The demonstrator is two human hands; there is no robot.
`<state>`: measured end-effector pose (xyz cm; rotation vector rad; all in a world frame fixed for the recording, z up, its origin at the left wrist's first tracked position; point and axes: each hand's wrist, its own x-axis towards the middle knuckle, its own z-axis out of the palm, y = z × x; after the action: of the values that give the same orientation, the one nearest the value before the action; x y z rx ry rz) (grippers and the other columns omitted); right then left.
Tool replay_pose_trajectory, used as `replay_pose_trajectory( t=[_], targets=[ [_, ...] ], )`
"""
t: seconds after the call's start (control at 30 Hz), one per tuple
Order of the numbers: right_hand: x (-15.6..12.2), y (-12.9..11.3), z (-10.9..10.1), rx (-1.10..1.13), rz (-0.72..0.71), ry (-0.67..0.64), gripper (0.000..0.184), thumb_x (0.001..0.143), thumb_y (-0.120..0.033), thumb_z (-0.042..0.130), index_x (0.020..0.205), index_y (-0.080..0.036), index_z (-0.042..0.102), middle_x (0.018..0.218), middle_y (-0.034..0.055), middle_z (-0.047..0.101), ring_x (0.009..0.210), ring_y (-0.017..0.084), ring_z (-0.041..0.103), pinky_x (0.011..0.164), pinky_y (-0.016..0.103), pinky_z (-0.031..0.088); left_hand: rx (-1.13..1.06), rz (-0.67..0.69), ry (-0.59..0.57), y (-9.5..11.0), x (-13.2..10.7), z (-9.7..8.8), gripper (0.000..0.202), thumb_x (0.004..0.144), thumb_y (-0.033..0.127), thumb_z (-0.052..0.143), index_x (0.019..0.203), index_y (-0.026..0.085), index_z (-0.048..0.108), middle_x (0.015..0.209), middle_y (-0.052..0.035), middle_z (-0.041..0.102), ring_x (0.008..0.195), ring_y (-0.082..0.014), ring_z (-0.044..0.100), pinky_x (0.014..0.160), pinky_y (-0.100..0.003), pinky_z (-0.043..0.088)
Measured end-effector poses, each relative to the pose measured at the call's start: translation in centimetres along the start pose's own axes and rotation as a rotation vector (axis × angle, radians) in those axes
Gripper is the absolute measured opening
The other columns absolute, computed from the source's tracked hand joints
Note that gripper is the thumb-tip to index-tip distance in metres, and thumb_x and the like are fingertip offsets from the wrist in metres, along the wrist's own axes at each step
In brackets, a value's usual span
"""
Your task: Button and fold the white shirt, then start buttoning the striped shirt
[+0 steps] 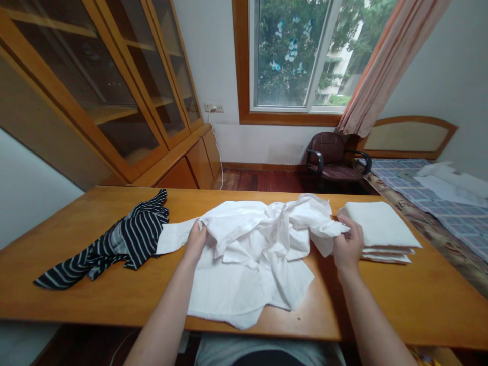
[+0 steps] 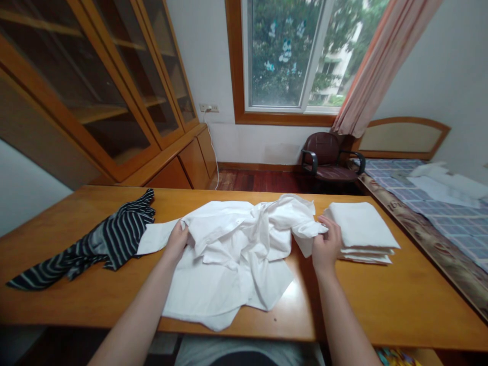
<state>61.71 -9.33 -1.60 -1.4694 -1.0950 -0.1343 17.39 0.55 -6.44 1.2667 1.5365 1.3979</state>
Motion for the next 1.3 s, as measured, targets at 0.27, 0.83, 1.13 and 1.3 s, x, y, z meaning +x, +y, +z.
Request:
replay_pose_trajectory(
  t=[0.27,0.83,1.13,1.3],
  targets=[
    [0.8,-5.5,1.7,-0.015,-0.357,-0.314,0.044,0.082,-0.014,0.047,0.120,-0.025,0.066,0.128,0.0088,0.062,0.122,0.028,0.056,0.106,0.052,0.043,-0.018,0.010,-0.198,1.6,-1.4,1.9,0.041,0.074,0.034,0.066,0.111,0.016,0.065,0.117,-0.0125,0.070,0.114,-0.0277,0.062,0.101,-0.040,0.045],
    [-5.5,0.7,9.0,-0.152,-0.473,-0.998,0.043,0.097,-0.032,0.049,0.140,-0.028,0.052,0.151,0.0076,0.045,0.142,0.024,0.038,0.117,0.051,0.032,0.524,0.316,-0.240,-1.8,1.5,1.8,0.038,0.074,0.018,0.051,0.106,0.020,0.071,0.123,-0.0107,0.069,0.122,-0.0288,0.056,0.118,-0.048,0.023],
    [-4.4,1.2,7.6,-0.263,-0.445,-0.957,0.045,0.096,-0.037,0.052,0.140,-0.026,0.054,0.147,0.0099,0.049,0.133,0.026,0.048,0.112,0.047,0.039,0.607,0.416,-0.157,-0.7,2.3,1.5,0.043,0.081,0.013,0.050,0.121,0.019,0.063,0.123,-0.0116,0.065,0.120,-0.0280,0.055,0.116,-0.049,0.028],
    [-5.4,-0.6,7.8,-0.388,-0.427,-0.904,0.046,0.090,-0.021,0.054,0.136,-0.024,0.057,0.145,0.0129,0.049,0.128,0.030,0.050,0.108,0.051,0.041,0.583,0.623,0.065,2.5,-1.9,1.7,0.035,0.087,0.014,0.051,0.121,0.017,0.059,0.116,-0.0129,0.057,0.116,-0.0262,0.053,0.103,-0.043,0.044]
  ],
)
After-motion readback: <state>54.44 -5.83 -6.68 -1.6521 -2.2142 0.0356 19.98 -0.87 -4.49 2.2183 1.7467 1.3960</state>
